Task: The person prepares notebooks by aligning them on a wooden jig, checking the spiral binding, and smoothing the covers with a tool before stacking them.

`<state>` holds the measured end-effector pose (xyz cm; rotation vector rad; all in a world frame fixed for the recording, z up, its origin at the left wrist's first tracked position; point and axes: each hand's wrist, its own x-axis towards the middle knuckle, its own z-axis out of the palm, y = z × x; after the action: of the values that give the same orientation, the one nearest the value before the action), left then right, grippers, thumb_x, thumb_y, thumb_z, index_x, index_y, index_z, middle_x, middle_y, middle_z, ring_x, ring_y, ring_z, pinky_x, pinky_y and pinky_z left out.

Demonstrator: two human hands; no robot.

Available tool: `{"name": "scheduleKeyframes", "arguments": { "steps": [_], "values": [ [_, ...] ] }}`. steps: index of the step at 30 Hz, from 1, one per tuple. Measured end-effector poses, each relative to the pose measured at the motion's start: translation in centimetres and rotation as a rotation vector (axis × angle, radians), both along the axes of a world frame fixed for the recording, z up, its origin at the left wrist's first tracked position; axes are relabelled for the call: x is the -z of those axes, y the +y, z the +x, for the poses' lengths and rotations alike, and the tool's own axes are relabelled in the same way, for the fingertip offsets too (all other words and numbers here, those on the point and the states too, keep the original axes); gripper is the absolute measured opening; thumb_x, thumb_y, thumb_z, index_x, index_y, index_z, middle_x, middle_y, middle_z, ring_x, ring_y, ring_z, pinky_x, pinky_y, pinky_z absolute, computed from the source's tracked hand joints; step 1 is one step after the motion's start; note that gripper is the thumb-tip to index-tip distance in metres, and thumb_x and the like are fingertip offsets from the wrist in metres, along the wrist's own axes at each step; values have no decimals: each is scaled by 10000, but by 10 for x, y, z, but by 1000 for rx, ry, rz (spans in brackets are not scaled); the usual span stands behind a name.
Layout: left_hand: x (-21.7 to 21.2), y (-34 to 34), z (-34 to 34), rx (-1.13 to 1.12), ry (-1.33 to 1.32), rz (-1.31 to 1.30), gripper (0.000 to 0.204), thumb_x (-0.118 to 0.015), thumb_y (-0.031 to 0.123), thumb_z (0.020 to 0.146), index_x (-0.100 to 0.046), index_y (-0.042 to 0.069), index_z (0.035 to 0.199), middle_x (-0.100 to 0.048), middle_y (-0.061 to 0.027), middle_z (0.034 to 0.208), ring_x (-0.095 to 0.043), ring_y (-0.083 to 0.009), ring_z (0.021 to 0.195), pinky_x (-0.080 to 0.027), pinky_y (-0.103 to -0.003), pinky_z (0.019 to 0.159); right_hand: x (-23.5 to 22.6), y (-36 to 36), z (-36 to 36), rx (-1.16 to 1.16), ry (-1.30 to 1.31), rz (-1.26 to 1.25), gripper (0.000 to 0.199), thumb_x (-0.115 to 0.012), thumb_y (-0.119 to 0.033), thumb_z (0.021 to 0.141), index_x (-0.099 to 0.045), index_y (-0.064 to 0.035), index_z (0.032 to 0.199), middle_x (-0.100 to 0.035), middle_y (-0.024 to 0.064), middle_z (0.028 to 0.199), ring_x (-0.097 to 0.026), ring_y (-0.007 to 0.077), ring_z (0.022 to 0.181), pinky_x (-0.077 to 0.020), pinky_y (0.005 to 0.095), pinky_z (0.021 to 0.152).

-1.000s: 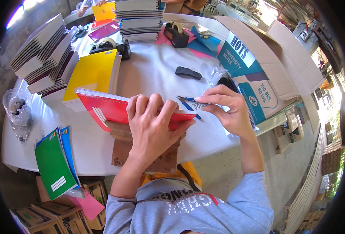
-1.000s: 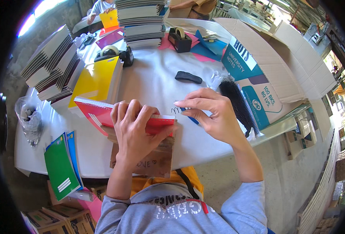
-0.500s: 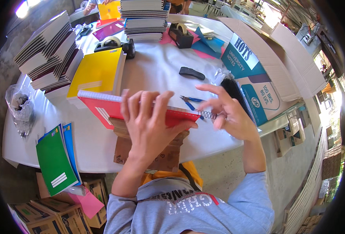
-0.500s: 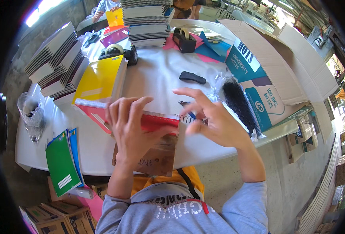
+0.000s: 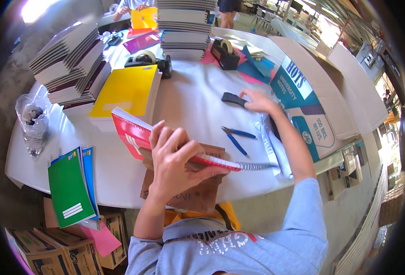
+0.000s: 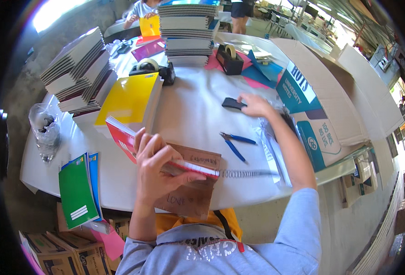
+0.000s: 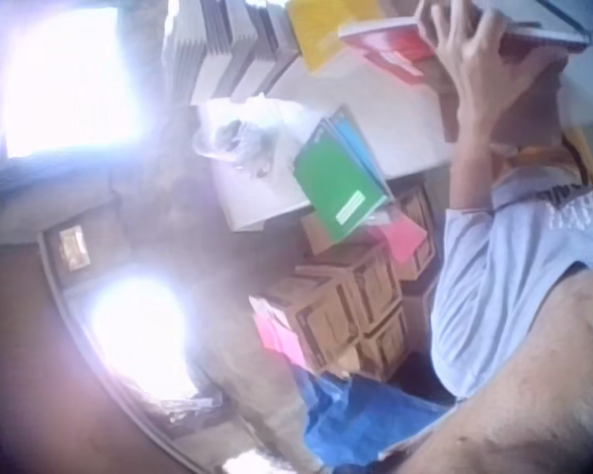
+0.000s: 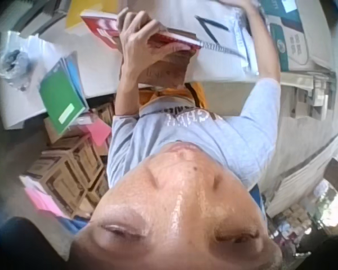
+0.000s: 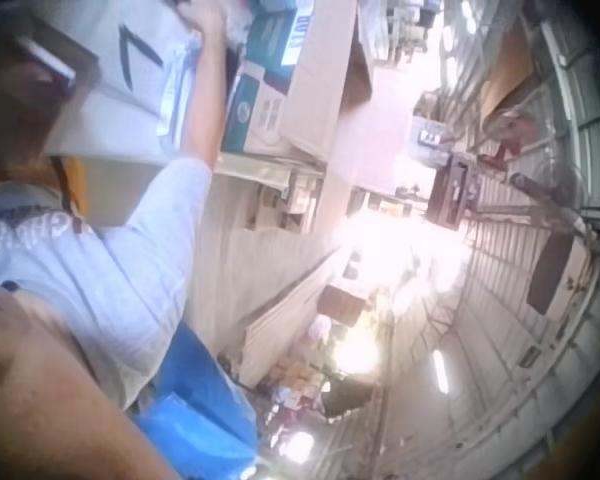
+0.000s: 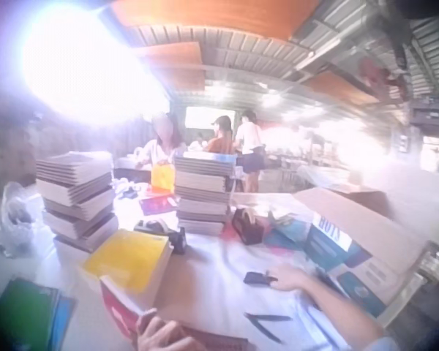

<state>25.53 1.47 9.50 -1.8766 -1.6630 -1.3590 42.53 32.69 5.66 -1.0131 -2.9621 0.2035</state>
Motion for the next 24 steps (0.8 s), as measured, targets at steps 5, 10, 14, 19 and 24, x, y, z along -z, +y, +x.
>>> {"name": "scheduleKeyframes", "arguments": {
  "steps": [5, 10, 14, 19, 24],
  "values": [
    [-1, -2, -1, -3, 29, 0, 431, -803, 482, 512, -578, 147, 666, -414, -12, 679, -480, -217, 752, -308, -441, 921, 99, 19, -14, 228, 11, 354, 276, -521, -128, 740, -550, -33, 997, -628, 192, 961, -613, 342, 889, -488, 427, 754],
    [-3, -5, 14, -145, 62, -77, 458, -766, 511, 556, -568, 125, 702, -450, -64, 782, -487, -263, 886, -198, -510, 1005, 42, -30, -22, 216, 484, -207, 279, -531, -137, 754, -582, -12, 999, -655, 159, 869, -644, 284, 825, -500, 364, 730],
    [0, -1, 19, -248, 40, -81, 493, -758, 509, 542, -563, 92, 719, -484, -98, 875, -472, -302, 1045, -119, -552, 1031, -29, -152, 5, -285, 1095, -1155, 325, -528, -133, 746, -612, 93, 964, -648, 197, 958, -626, 273, 940, -459, 349, 864],
    [2, -7, 18, -169, 38, -128, 458, -756, 431, 469, -559, 98, 714, -502, -106, 879, -477, -311, 1071, -99, -562, 1044, -50, -210, 34, -414, 1104, -1126, 385, -467, -62, 681, -611, 112, 994, -622, 248, 1038, -587, 324, 1047, -413, 377, 951],
    [2, -4, 25, -160, 64, -110, 428, -751, 426, 494, -538, 105, 683, -501, -110, 849, -481, -322, 1070, -111, -582, 1039, -26, -186, 25, -502, 977, -711, 360, -525, 47, 658, -666, -11, 985, -660, 151, 1009, -641, 227, 938, -485, 289, 776]
  ]
}}
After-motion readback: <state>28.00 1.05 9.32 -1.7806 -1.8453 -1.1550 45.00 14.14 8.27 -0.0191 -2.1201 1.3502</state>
